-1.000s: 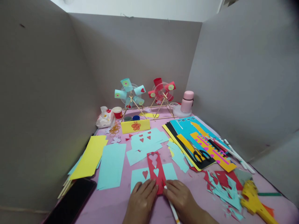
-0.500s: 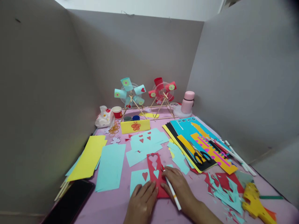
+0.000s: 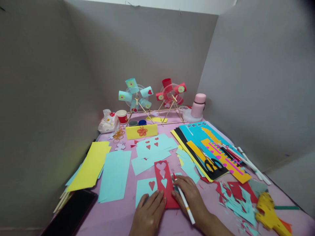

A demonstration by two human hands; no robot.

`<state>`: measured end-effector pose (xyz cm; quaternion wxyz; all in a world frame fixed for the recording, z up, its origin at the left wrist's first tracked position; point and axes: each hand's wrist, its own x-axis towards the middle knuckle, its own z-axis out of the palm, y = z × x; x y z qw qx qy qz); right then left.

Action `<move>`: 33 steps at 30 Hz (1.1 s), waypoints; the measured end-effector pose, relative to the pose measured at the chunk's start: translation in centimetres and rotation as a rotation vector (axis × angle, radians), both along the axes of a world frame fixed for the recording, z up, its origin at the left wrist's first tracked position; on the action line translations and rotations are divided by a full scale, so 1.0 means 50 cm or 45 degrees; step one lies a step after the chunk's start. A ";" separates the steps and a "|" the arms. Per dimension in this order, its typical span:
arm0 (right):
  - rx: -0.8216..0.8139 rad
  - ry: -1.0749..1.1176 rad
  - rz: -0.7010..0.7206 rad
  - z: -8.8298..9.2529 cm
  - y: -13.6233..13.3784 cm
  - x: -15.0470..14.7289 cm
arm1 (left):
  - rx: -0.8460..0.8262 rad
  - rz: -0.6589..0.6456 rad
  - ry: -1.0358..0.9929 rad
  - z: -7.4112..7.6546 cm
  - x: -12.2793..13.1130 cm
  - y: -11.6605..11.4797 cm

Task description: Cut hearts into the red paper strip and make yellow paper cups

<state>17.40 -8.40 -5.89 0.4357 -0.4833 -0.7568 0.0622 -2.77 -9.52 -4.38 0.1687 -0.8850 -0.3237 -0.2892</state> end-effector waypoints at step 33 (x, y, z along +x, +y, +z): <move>0.075 -0.181 0.144 0.009 0.001 -0.005 | -0.065 0.034 -0.058 -0.014 0.005 -0.013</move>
